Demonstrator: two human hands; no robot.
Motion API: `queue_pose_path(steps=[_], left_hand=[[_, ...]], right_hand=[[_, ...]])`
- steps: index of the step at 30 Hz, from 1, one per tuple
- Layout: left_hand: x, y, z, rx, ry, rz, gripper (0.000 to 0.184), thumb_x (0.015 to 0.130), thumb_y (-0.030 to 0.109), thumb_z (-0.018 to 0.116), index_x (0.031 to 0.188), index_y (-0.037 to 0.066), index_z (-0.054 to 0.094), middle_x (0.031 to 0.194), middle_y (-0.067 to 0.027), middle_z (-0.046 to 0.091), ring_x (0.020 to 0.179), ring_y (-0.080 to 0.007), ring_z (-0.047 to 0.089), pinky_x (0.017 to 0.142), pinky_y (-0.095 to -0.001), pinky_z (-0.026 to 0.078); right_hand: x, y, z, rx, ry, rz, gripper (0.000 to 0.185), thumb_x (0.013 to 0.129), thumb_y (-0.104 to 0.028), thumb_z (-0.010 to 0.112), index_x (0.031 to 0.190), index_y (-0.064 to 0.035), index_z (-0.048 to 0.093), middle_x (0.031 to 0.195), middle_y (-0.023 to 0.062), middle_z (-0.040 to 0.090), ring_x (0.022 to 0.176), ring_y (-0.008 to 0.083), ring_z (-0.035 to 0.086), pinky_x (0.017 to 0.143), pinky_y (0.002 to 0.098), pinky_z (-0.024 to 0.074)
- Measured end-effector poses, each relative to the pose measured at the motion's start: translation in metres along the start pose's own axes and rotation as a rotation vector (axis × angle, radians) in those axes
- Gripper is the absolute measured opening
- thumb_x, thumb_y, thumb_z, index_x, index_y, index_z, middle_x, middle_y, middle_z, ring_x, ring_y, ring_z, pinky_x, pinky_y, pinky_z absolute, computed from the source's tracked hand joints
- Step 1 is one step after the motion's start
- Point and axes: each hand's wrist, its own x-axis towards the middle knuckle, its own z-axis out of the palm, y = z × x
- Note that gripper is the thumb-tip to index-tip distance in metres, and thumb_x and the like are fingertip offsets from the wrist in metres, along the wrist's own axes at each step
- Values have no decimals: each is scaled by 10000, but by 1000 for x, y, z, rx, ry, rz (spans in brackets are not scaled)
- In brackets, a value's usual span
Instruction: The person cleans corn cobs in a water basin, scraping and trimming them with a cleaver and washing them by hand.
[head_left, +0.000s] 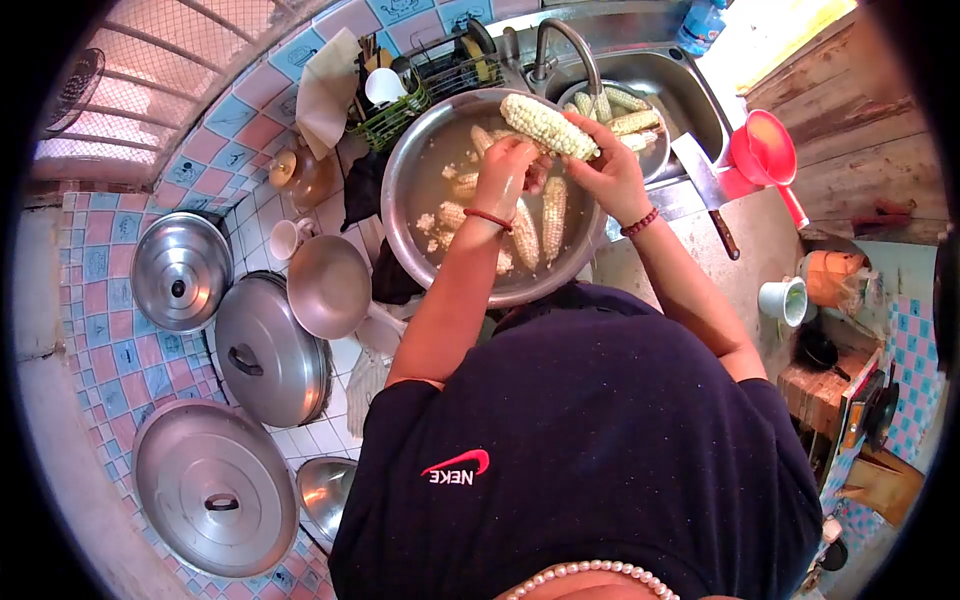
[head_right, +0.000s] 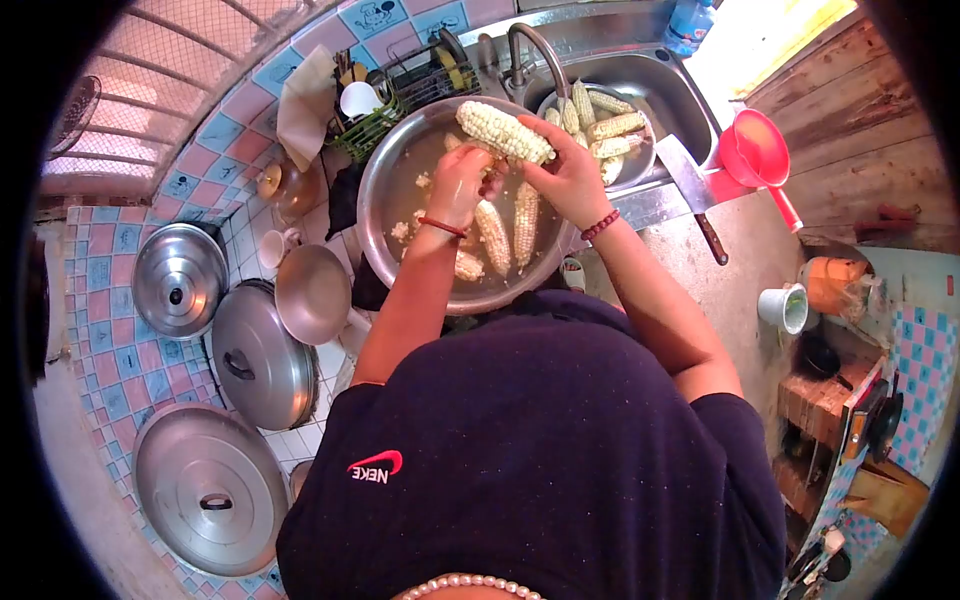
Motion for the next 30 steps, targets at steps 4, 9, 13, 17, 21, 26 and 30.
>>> queue_pose_path(steps=[4, 9, 13, 17, 21, 26, 30], left_hand=[[2, 0, -1, 24, -54, -23, 147, 909, 187, 582, 995, 81, 637, 757, -15, 622, 543, -86, 507, 479, -213, 354], [3, -4, -7, 51, -67, -53, 134, 902, 195, 602, 964, 81, 635, 759, -13, 629, 542, -72, 495, 477, -215, 354], [3, -7, -6, 62, -54, -30, 118, 894, 168, 596, 909, 60, 641, 740, -23, 629, 531, -79, 487, 471, -225, 355], [15, -19, -7, 383, 120, 114, 107, 867, 111, 581, 807, 49, 644, 682, -19, 603, 509, -87, 487, 457, -236, 353], [16, -23, -16, 410, 161, 223, 160, 856, 94, 542, 731, 51, 633, 620, -10, 566, 498, -91, 493, 455, -246, 360], [31, -43, -87, 630, 204, 115, 182, 845, 154, 530, 794, 48, 668, 709, -82, 640, 678, -210, 601, 630, -360, 472], [24, -83, -128, 1603, 466, 591, 320, 856, 283, 578, 1065, 70, 695, 1175, -190, 616, 1126, -387, 556, 996, -476, 432]], right_hand=[[-2, 4, -1, -36, -20, -3, 565, 795, -15, 673, 1345, -68, 554, 1208, 70, 654, 981, 91, 626, 838, 249, 511], [-1, -5, -3, -289, -62, -229, 578, 772, 15, 662, 1335, -62, 555, 1318, 122, 604, 1162, 199, 610, 955, 293, 479], [-1, -12, -3, -452, -91, -329, 598, 757, 60, 633, 1340, -34, 542, 1331, 152, 591, 1206, 232, 585, 1012, 292, 447], [-5, -17, 7, -423, -47, -168, 585, 783, 49, 633, 1354, -19, 519, 1308, 132, 604, 1147, 215, 617, 976, 299, 483], [3, 12, 5, 8, -86, 133, 535, 852, 2, 647, 1362, 11, 486, 1270, 88, 600, 1081, 161, 631, 922, 279, 508], [13, 78, 18, 99, -58, 269, 454, 877, -109, 700, 1300, -32, 554, 1120, 51, 653, 914, 102, 630, 815, 246, 516], [9, 102, 45, -597, -109, 145, 477, 816, -238, 725, 1232, -57, 579, 1046, 190, 668, 856, 308, 663, 814, 408, 530]])
